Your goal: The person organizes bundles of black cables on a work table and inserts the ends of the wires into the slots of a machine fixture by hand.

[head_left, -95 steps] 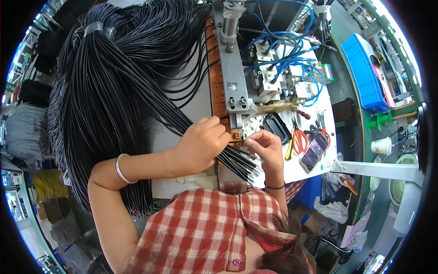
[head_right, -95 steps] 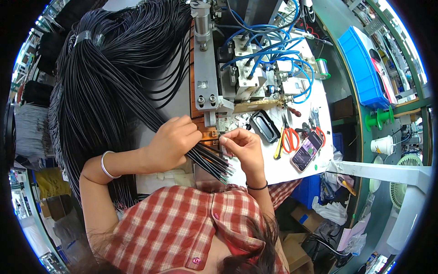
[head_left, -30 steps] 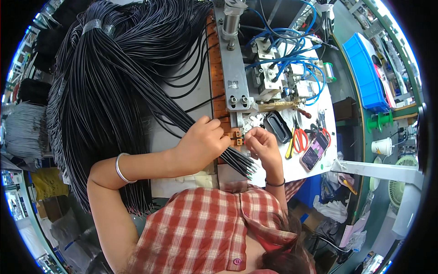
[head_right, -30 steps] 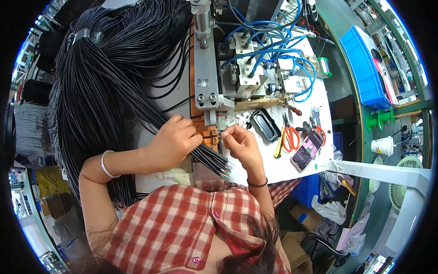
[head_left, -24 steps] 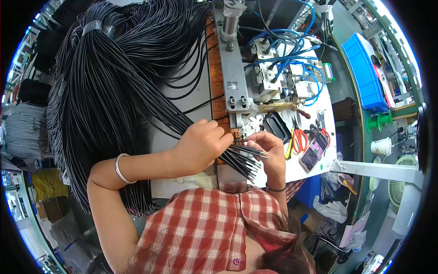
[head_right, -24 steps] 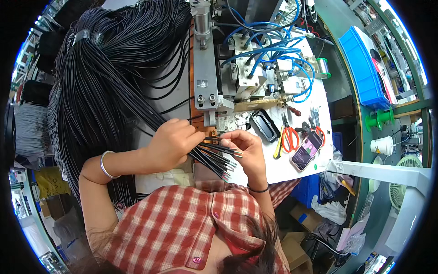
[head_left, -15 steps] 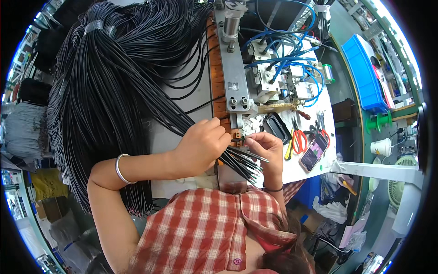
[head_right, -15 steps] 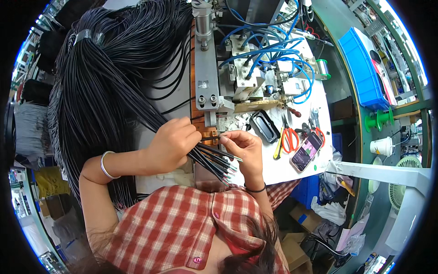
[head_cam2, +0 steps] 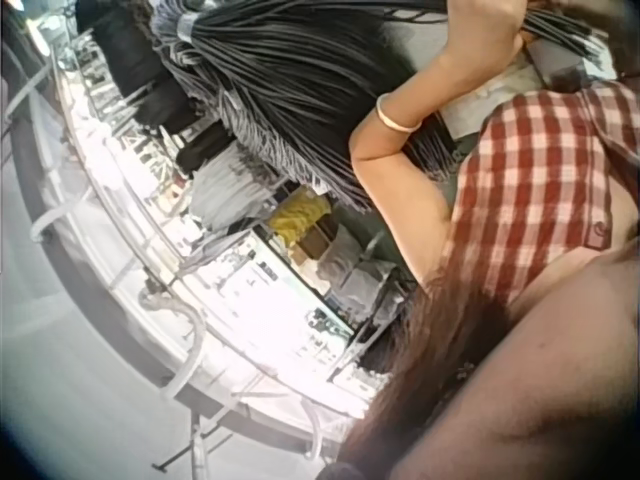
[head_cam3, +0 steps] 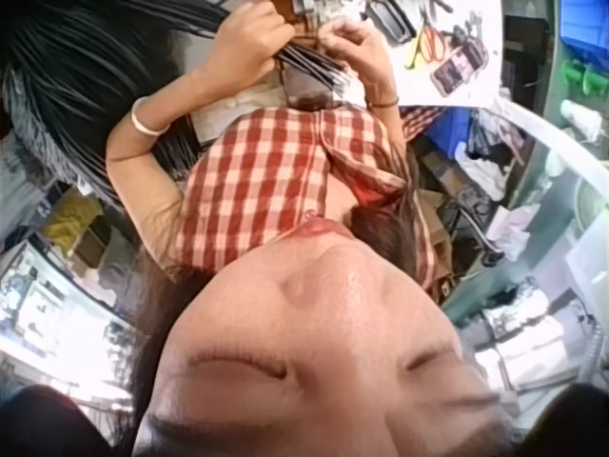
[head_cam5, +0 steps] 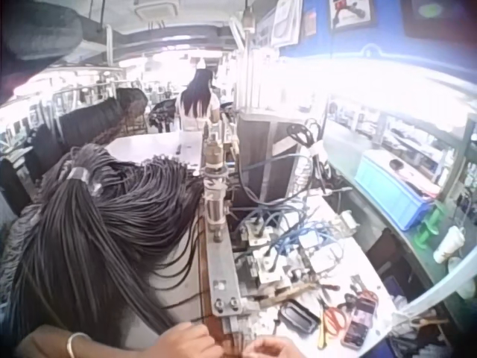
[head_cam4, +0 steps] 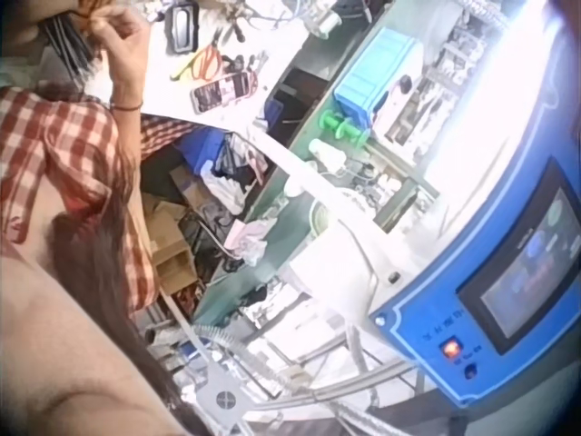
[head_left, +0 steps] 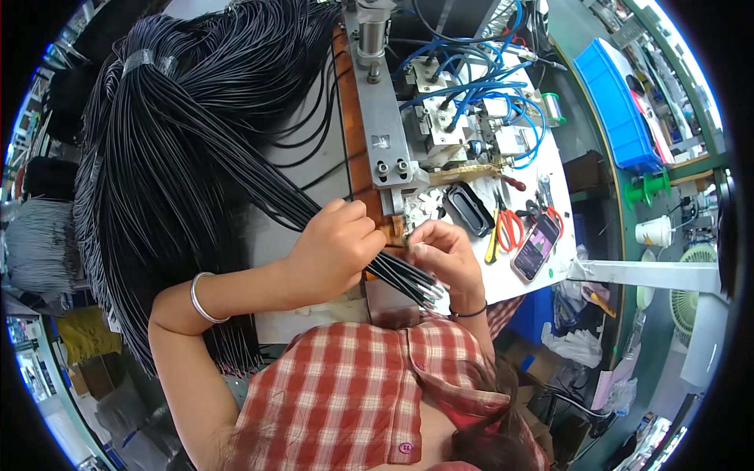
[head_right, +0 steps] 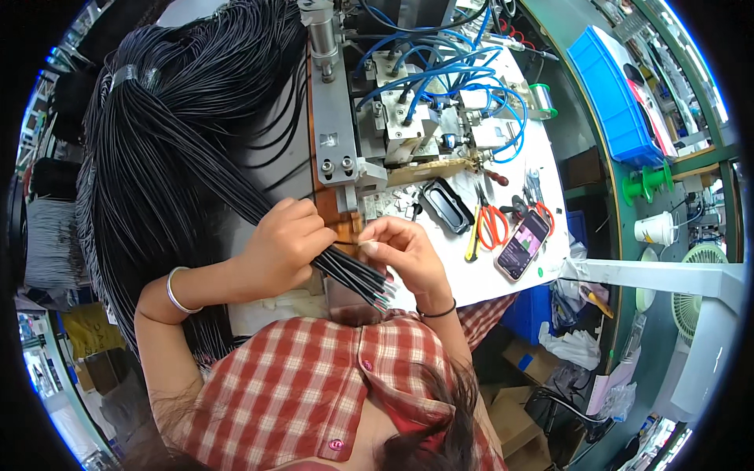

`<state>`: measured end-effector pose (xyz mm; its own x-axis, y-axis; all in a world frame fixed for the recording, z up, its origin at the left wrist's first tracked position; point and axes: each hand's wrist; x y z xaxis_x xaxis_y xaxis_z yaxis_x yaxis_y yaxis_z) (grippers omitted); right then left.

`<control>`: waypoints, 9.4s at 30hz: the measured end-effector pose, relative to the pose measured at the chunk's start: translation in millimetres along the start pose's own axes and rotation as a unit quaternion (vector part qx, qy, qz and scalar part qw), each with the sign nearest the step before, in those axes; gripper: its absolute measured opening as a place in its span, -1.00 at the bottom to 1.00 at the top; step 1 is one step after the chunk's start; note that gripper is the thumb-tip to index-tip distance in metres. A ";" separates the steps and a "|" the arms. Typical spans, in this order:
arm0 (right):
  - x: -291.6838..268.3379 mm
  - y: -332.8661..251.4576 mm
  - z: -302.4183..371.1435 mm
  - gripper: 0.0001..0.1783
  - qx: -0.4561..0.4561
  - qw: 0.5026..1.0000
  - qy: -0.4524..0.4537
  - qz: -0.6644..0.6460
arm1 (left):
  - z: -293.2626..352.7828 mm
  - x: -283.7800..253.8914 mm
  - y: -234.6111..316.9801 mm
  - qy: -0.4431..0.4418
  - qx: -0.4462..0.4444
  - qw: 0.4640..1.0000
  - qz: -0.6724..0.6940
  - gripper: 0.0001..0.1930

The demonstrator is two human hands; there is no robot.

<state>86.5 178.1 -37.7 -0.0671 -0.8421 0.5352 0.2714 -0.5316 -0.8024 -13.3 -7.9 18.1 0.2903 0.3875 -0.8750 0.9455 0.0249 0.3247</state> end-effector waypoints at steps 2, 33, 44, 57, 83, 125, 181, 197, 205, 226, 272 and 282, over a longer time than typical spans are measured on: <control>-1.9 0.0 1.2 -0.92 -0.013 0.998 0.044 0.053 | 0.8 2.8 0.1 -0.007 -0.005 1.000 0.000 -0.81; 1.2 7.4 -2.4 -0.92 -0.071 0.966 0.186 0.164 | 3.6 6.7 0.8 -0.027 -0.012 0.998 -0.048 -0.78; 3.2 -2.5 6.4 -0.94 -0.030 0.973 0.181 0.138 | 1.3 3.7 1.6 -0.018 -0.016 1.000 -0.015 -0.74; -0.2 -2.1 3.5 -0.93 -0.035 0.975 0.150 0.162 | -4.9 -1.5 2.6 -0.016 -0.022 1.000 0.008 -0.77; -0.1 3.0 -0.5 -0.89 -0.056 0.979 0.158 0.120 | -1.1 -1.8 2.8 -0.043 -0.018 0.998 -0.040 -0.73; -8.4 10.2 -10.1 -0.87 -0.011 0.979 0.150 0.136 | -0.3 1.9 0.8 0.029 -0.008 0.998 -0.050 -0.86; -9.4 -1.3 3.3 -0.93 0.044 0.998 -0.024 -0.032 | -5.0 -7.6 3.6 -0.019 -0.039 0.998 0.039 -0.80; -10.5 9.1 -8.8 -0.89 -0.027 0.975 0.153 0.158 | -1.0 5.8 -0.8 0.023 0.004 1.000 -0.019 -0.80; -15.6 0.3 -10.2 -0.89 0.102 0.988 0.072 0.088 | 3.4 6.0 -2.1 -0.051 -0.021 0.998 -0.037 -0.81; 5.4 -2.3 1.9 -0.95 -0.022 0.989 0.136 0.059 | -4.3 -5.4 4.0 -0.022 -0.035 0.998 -0.048 -0.81; 2.8 2.3 2.2 -0.91 -0.049 0.977 0.157 0.136 | -1.7 -0.2 3.1 -0.023 -0.029 0.999 -0.002 -0.72; 10.6 -1.6 2.4 -0.90 -0.065 0.986 0.124 0.092 | -8.5 -5.8 4.3 -0.019 -0.048 0.999 0.003 -0.81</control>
<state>87.7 170.2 -30.1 -0.2655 -0.9132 0.3091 0.1770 -0.3614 -0.9155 -12.2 -2.2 27.7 0.3030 0.3531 -0.8851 0.9259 0.1108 0.3611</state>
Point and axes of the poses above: each hand's wrist, its own z-axis away from the middle knuckle, its own x-axis out of the palm, y = z × x, and after that the axes turned 8 degrees about x, right-handed
